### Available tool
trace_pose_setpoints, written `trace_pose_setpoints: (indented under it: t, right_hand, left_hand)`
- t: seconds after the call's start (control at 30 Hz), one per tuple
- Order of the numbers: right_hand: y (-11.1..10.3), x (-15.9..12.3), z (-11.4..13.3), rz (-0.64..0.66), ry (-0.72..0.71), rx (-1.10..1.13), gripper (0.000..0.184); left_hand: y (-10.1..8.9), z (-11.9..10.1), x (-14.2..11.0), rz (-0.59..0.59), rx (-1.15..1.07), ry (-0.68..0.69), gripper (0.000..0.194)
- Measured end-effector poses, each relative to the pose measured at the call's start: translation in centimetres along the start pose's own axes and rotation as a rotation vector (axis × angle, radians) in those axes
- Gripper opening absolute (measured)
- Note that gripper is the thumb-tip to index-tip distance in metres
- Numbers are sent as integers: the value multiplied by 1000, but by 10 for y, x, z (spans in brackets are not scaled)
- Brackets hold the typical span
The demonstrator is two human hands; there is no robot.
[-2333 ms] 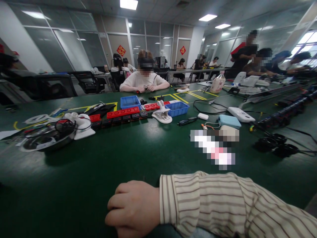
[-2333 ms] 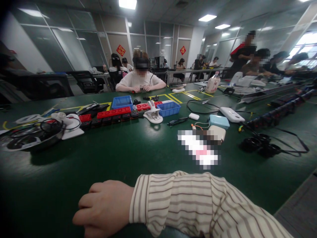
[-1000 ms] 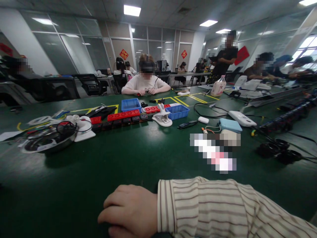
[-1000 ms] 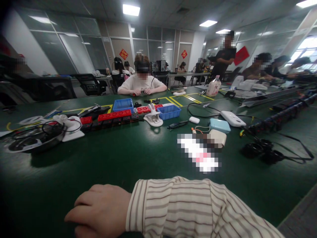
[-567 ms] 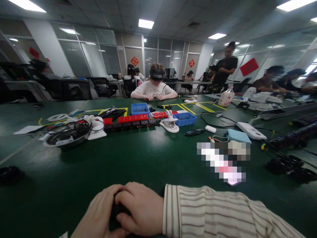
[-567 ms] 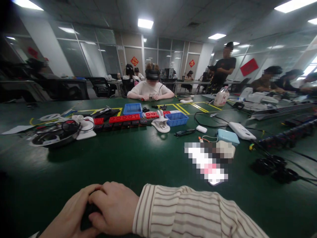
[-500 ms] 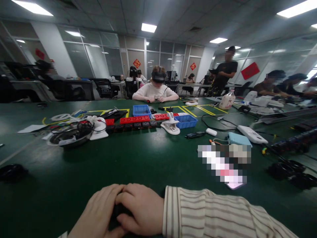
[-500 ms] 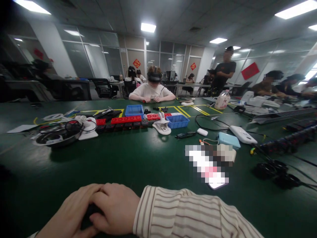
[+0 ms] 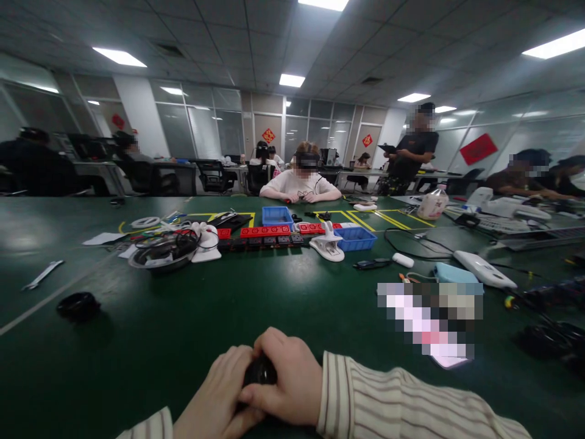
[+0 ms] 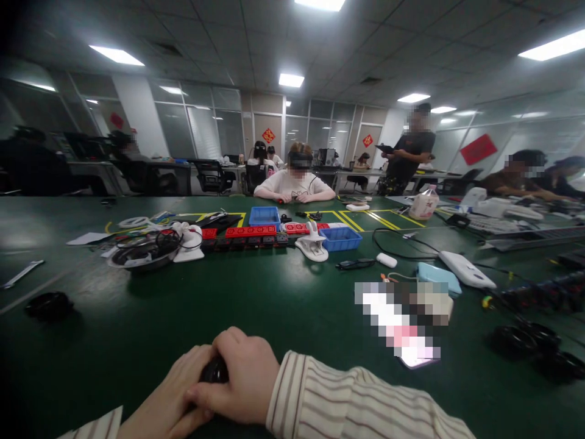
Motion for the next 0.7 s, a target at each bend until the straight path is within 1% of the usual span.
trace_pose_setpoints:
  t: [0.07,0.2,0.3,0.4,0.43,0.5,0.57,0.6,0.67,0.7]
  right_hand:
    - [0,-1,4,19,-97,-4,36]
    - [1,-7,8,71,-291,-67,34]
    - [3,-10,11,128,-410,-68,35]
    - [5,-10,11,210,-444,-17,36]
    - [5,-10,11,234,-446,2,35]
    - [5,-8,9,261,-449,30,33]
    - [4,-8,7,257,-478,34,31]
    - [4,-8,7,247,-496,32,32]
    - [4,-8,7,206,-512,35,37]
    - [5,-7,7,170,-488,36,41]
  left_hand:
    - [0,0,-1,30,-21,-6,34]
    - [3,9,1,93,-13,-37,45]
    - [8,16,3,68,49,-22,47]
    - [12,22,1,41,107,-30,42]
    - [12,23,0,42,111,-33,43]
    - [11,24,-2,48,99,-7,53]
    - [8,22,-3,43,87,63,62]
    - [6,20,-3,41,81,99,63]
    - [3,18,-2,45,68,123,59]
    - [2,18,-1,45,61,109,55]
Point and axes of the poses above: each hand's wrist, its own x-axis towards the middle knuckle, its own y-axis out of the palm, z = x × y, the point moved 4 cm from there along x, towards the middle knuckle, and after that the axes turned 13 degrees about x, right-handed, at the moved point
